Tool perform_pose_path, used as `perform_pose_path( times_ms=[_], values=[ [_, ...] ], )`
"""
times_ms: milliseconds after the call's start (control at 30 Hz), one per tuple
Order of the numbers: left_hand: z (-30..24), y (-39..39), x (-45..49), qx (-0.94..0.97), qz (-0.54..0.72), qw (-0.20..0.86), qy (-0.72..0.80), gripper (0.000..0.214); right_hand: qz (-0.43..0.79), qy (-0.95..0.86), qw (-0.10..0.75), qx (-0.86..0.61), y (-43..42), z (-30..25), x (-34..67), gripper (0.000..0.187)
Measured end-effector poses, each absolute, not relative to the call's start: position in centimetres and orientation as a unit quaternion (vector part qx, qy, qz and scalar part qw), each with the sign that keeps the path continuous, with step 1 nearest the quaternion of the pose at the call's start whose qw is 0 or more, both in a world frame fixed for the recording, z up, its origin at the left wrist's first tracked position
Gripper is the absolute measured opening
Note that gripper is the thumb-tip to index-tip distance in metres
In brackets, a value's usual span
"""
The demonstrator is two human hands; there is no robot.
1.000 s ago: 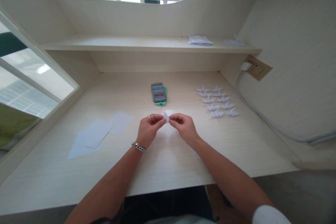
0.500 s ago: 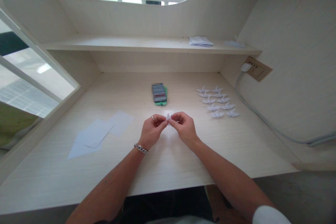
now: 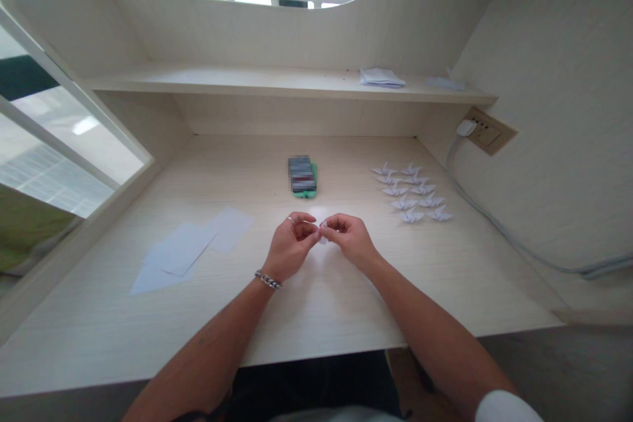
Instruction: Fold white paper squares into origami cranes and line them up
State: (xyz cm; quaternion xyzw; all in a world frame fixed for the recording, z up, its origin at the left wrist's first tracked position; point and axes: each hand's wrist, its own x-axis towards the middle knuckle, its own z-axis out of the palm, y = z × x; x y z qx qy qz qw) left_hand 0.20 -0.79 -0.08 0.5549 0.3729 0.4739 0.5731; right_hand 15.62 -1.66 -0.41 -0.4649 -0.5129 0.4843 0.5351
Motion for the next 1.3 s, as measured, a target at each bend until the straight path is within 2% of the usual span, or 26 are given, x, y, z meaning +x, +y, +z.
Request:
perform_pose_path(
  times_ms=[367, 600, 767, 967, 1200, 1300],
  values=[
    [0.2, -0.9, 0.3, 0.549, 0.452, 0.604, 0.36, 0.031, 0.446, -0.539, 0.523, -0.487, -1.9, -0.1, 15.9, 0.029],
    [0.0, -0.1, -0.1, 0.508, 0.507, 0.573, 0.396, 0.032, 0.551, -0.494, 0.521, -0.426, -1.6, -0.9, 15.3, 0.036],
    [-0.1, -0.1, -0.1, 0.491, 0.489, 0.606, 0.391, 0.026, 0.494, -0.523, 0.544, -0.432, -2.0, -0.7, 15.2, 0.027],
    [-0.1, 0.0, -0.1, 0.437, 0.485, 0.668, 0.357, 0.028, 0.476, -0.535, 0.547, -0.433, -2.1, -0.4, 15.4, 0.02],
    [-0.5, 0.0, 0.1, 0.437, 0.479, 0.668, 0.365, 0.027, 0.342, -0.599, 0.535, -0.488, -2.7, 0.1, 15.4, 0.012],
    [-0.8, 0.1, 0.1, 0.452, 0.475, 0.652, 0.381, 0.029, 0.329, -0.609, 0.522, -0.498, -2.8, 0.3, 15.5, 0.011]
  ],
)
